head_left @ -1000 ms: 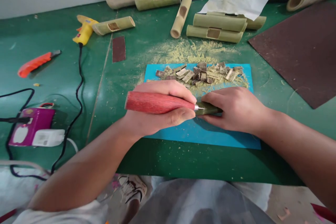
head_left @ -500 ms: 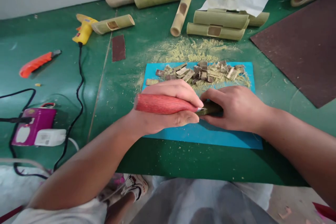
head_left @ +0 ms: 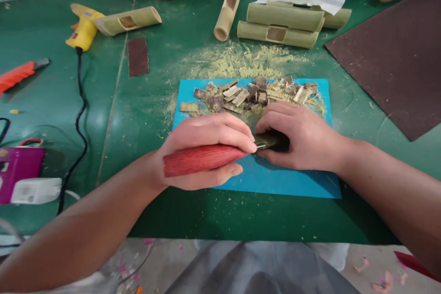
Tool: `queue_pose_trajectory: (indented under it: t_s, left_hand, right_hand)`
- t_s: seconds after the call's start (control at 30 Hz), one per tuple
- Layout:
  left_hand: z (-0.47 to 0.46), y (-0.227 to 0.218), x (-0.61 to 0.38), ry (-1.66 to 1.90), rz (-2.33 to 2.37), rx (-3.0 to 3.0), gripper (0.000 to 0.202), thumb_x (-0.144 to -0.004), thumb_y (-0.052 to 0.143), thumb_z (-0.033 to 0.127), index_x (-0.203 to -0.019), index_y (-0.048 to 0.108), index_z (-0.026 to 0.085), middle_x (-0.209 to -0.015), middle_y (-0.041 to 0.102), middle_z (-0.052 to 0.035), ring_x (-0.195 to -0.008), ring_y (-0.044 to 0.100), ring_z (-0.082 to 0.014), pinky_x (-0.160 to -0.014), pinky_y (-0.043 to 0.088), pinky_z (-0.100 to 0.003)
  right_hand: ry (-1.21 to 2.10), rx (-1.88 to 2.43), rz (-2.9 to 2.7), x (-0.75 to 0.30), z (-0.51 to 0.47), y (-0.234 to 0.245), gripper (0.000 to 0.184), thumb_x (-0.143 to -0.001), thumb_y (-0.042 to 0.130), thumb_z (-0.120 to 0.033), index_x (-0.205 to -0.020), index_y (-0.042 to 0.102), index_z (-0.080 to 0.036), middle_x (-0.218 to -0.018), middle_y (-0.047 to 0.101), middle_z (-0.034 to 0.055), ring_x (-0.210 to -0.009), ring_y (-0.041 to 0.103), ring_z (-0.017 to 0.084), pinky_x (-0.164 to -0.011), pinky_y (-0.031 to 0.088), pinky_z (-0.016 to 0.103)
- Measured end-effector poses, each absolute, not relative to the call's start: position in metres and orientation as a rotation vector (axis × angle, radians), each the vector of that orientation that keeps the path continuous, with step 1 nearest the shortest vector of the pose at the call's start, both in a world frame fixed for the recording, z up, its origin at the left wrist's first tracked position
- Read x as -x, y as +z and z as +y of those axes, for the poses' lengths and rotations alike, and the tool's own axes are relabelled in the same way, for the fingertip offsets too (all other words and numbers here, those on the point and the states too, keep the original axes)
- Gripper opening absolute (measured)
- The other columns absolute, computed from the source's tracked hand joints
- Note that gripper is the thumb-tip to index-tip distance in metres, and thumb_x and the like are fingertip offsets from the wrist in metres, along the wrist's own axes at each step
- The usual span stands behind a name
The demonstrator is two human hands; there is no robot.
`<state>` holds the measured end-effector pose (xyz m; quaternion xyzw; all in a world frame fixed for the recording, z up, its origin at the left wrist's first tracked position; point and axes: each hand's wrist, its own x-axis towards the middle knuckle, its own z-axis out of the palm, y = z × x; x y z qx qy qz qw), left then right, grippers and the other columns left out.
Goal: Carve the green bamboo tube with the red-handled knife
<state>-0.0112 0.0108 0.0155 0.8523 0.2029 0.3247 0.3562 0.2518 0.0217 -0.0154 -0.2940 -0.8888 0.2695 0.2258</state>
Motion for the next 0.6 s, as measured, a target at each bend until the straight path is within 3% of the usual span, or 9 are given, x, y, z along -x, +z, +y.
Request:
queue_pose_trajectory:
  t_s: [0.1,0.27,0.6]
  left_hand:
    - [0.0137,0.0141,0.0151,0.878,0.501,-2.250,0.023,-0.090,0.080,0.021,-0.113,0.078,0.021,-0.109,0.084,-0.0090,-0.095,0.082,-0.0191,-0.089,0.069,-0.026]
    - [0.0098,0.0123,0.0172,0.953,0.598,-2.211,0.023,-0.090,0.081,0.023,-0.113,0.078,0.025,-0.106,0.086,-0.0064,-0.090,0.083,-0.0212,-0.084,0.073,-0.032]
    - [0.0096,0.0079,0.0133,0.938,0.601,-2.151,0.018,-0.092,0.081,0.024,-0.110,0.079,0.019,-0.106,0.085,-0.0071,-0.098,0.083,-0.0180,-0.094,0.068,-0.024]
  right_hand:
    - [0.745,0.788,-2.450,-0.2509,0.0228,-0.0139,0.012,-0.085,0.070,-0.028,-0.092,0.064,-0.021,-0.090,0.067,0.0055,-0.086,0.058,0.022,-0.075,0.043,0.035]
    - [0.723,0.775,-2.455,-0.2487,0.0227,-0.0121,0.009,-0.082,0.068,-0.025,-0.087,0.062,-0.021,-0.087,0.064,0.0052,-0.083,0.055,0.022,-0.074,0.041,0.035]
    - [0.752,0.787,-2.454,-0.2468,0.0237,-0.0126,0.011,-0.079,0.067,-0.022,-0.086,0.059,-0.023,-0.085,0.061,0.0032,-0.082,0.053,0.021,-0.074,0.039,0.035]
